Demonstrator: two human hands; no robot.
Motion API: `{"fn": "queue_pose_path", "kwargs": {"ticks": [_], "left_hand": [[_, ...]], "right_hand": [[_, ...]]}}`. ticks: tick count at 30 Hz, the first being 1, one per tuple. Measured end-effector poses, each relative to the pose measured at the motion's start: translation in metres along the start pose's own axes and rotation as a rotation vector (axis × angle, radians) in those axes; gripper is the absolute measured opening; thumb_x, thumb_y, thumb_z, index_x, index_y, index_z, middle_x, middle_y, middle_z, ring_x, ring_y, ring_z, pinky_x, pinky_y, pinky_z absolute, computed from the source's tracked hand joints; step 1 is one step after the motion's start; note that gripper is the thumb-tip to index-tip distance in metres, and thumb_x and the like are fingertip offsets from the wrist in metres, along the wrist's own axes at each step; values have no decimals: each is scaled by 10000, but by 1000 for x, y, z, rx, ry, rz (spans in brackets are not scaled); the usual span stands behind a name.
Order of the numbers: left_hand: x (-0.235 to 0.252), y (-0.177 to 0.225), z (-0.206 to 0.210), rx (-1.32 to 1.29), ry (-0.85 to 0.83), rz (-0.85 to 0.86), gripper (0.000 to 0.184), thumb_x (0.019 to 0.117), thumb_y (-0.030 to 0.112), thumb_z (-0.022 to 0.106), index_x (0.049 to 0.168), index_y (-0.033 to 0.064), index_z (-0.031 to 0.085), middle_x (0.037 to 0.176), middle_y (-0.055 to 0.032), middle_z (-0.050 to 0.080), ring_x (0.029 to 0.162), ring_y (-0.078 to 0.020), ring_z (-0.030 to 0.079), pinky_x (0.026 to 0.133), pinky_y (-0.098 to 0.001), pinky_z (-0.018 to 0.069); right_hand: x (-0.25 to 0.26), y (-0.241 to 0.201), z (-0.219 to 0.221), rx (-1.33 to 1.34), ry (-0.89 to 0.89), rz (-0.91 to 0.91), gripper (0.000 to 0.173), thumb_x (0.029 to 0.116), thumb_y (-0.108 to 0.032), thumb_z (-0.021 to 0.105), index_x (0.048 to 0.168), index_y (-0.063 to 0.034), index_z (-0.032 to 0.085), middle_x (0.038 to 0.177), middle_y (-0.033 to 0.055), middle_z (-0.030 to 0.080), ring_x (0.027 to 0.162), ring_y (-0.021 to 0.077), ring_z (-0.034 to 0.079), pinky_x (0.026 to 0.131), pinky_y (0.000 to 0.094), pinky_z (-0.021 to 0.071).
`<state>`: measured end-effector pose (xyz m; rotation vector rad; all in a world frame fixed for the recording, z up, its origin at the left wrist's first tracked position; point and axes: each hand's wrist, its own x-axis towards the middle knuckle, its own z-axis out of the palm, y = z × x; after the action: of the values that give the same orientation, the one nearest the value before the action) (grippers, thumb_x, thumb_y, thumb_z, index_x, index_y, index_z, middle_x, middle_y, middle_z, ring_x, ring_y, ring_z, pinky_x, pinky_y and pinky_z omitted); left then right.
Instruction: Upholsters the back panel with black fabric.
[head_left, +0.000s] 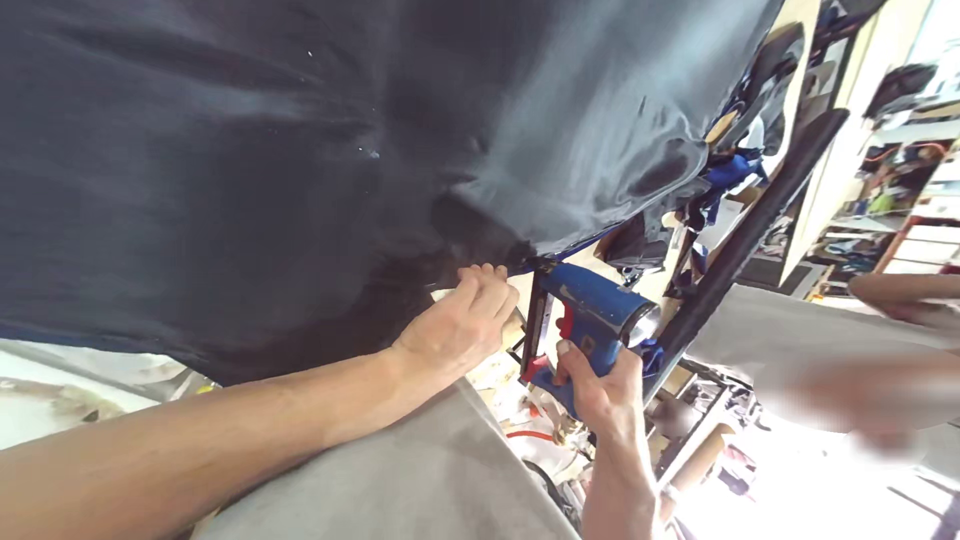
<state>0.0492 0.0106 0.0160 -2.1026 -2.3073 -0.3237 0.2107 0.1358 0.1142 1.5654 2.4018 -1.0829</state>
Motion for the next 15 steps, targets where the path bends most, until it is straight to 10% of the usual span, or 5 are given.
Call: {"fn": "queue_pose_path", "kwargs": {"ticks": [8,12,15], "left_hand": [[-11,6,-2,-112,35,-24,321,1034,-76,365,1239,-116,608,1214,-238,676,1108,-346,677,944,-440,530],[-50,13,-2,-505,49,216,281,1029,44,445,923,2,702,978,-137,720,924,-276,711,803,-394,585],[-64,3,-13,-570,127,189,265,1029,25,455,1104,6,708,937,-111,702,843,-266,674,725,-376,556]], "right_hand": [[-21,-12,9,127,42,-37,216,917,-296,670,961,-85,662,678,-45,676,544,96,665,505,297,605],[-23,6,6,175,154,16,216,927,-267,661,960,-55,634,652,-45,666,523,104,657,502,312,606],[-9,43,-2,38,282,186,277,947,-285,629,1023,-18,629,637,-22,639,504,114,644,492,334,599]]}}
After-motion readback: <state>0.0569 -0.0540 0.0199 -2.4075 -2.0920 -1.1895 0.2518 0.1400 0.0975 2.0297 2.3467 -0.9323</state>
